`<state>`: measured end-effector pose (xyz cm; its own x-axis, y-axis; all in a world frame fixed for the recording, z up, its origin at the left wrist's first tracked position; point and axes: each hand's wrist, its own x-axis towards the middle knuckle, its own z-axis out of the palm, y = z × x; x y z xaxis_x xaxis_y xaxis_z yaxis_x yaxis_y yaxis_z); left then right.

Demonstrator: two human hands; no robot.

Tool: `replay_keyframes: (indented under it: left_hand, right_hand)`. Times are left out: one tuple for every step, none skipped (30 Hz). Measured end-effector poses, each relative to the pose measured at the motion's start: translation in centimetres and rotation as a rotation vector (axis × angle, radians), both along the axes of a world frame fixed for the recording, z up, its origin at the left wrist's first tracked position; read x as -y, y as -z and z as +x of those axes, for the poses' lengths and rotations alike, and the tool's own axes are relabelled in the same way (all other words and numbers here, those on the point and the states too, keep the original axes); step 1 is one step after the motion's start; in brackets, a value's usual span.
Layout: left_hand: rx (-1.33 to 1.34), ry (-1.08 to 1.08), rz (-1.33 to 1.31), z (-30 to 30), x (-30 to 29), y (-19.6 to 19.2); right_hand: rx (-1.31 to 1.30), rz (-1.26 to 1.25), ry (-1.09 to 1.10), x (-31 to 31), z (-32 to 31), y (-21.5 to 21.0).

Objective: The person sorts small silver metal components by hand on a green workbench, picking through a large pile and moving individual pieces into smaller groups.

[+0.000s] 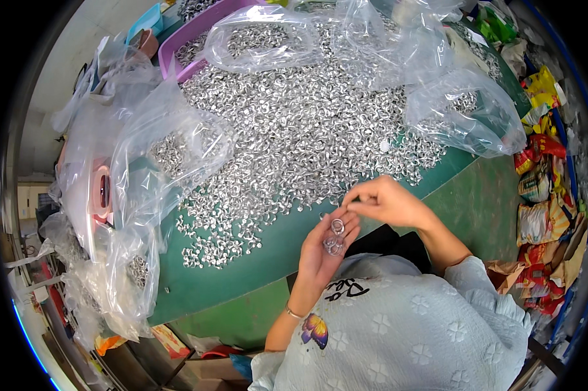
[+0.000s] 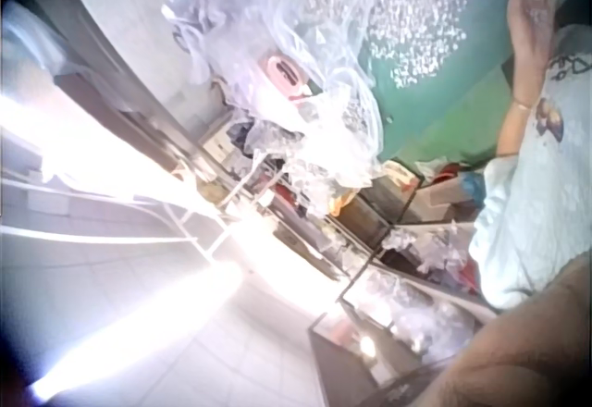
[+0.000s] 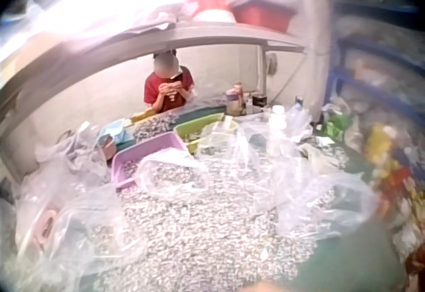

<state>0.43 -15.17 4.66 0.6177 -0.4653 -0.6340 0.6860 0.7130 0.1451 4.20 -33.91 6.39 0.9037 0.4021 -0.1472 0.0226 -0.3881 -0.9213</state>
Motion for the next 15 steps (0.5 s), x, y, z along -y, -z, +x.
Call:
replay_keyframes:
  left_hand:
    - [0.06, 0.032, -0.092, -0.8, -1.0, 2.4]
    - [0.12, 0.067, -0.184, -1.2, -1.7, 3.7]
    - [0.109, 0.089, -0.174, -1.2, -1.9, 3.4]
    - [0.097, 0.11, -0.162, -1.1, -2.1, 2.9]
    - [0.085, 0.131, -0.151, -1.1, -2.1, 2.6]
    - [0.089, 0.114, -0.135, -1.2, -2.1, 2.5]
    - [0.093, 0.096, -0.119, -1.3, -2.0, 2.4]
    - [0.097, 0.078, -0.102, -1.4, -1.9, 2.3]
    - [0.075, 0.071, -0.081, -1.3, -1.7, 1.9]
    - [0.053, 0.063, -0.06, -1.1, -1.4, 1.5]
    - [0.031, 0.053, -0.039, -1.0, -1.2, 1.3]
    - [0.052, 0.053, -0.071, -1.1, -1.2, 1.6]
    - [0.074, 0.053, -0.102, -1.2, -1.3, 2.3]
    - [0.095, 0.051, -0.133, -1.3, -1.4, 2.6]
    - [0.095, 0.04, -0.146, -1.4, -1.4, 2.6]
  right_hand:
    - [-0.041, 0.027, 0.119, 0.4, 0.0, 0.2]
    - [-0.083, 0.054, 0.24, 1.3, 0.1, 0.6]
    - [0.008, 0.066, 0.344, 2.2, 0.2, 1.6]
    - [0.169, 0.112, 0.443, 3.2, 0.3, 2.5]
    - [0.142, 0.072, 0.507, 4.5, 0.3, 2.8]
    - [0.113, 0.037, 0.566, 5.2, 0.3, 2.7]
    - [0.115, -0.089, 0.571, 5.6, 0.1, 2.5]
    - [0.117, -0.215, 0.575, 6.0, 0.0, 2.0]
    - [0.122, -0.342, 0.581, 6.2, -0.1, 1.7]
    - [0.135, -0.357, 0.558, 6.1, -0.3, 1.7]
    - [0.148, -0.371, 0.534, 5.8, -0.4, 1.6]
    - [0.161, -0.385, 0.513, 5.5, -0.5, 1.6]
    - [0.166, -0.472, 0.477, 5.1, -0.4, 1.5]
    - [0.242, -0.495, 0.469, 4.6, -0.5, 1.8]
    - [0.318, -0.518, 0.459, 4.0, -0.4, 2.0]
